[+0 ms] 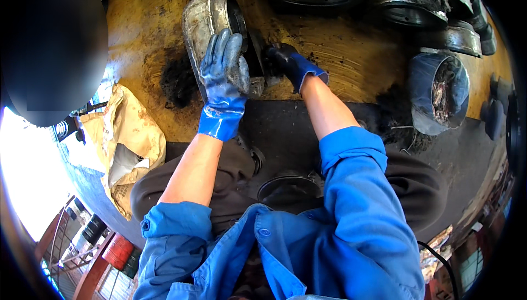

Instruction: The person sits on the floor and uses a wire brush to scrub the surface of a metal part. They repeatedly scrub, inspect, and reposition the part to clean different areas. The person also uses a small metal tool to scrape or adjust the part during the process.

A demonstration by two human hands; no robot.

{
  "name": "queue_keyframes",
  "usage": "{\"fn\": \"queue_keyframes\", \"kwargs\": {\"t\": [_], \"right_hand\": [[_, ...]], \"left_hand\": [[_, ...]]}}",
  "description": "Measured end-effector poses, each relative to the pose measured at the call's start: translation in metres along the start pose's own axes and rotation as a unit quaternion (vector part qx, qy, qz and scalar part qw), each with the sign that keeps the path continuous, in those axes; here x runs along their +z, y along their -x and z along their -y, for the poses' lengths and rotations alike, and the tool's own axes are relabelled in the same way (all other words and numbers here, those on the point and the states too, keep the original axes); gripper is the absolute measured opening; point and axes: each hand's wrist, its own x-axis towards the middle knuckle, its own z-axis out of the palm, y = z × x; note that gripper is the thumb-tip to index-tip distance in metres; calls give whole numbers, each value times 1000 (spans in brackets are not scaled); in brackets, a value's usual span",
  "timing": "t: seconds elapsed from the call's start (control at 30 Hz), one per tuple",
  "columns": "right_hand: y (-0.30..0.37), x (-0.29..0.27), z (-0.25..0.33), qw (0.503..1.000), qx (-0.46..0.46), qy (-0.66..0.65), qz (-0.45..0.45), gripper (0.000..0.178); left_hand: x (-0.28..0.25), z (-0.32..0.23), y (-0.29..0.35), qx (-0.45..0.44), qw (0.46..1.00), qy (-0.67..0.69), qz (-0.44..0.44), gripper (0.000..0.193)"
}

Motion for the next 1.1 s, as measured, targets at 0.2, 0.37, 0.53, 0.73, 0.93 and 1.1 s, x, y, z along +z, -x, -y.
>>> {"fn": "queue_keyframes", "kwargs": {"t": [0.2,0.37,0.53,0.73,0.93,1.1], "right_hand": [[-23,-46,-39,892,-199,278,-296,37],[-10,-16,-22,960,-114,77,-244,39],[-15,-32,-13,949,-94,160,-256,25],[60,-51,-11,981,-33,101,-163,39],[159,-11,19,812,7,580,-62,28],[133,-51,-1,873,77,480,-16,36]], "left_hand": [[-2,-12,-9,9,1000,9,-14,37],[-1,-5,-3,12,999,16,-25,36],[-1,-8,-4,1,1000,-15,-11,36],[-4,-3,0,-3,1000,20,-14,36],[-1,-2,1,-6,1000,21,-15,36],[-4,-5,0,-7,999,25,-21,36]]}}
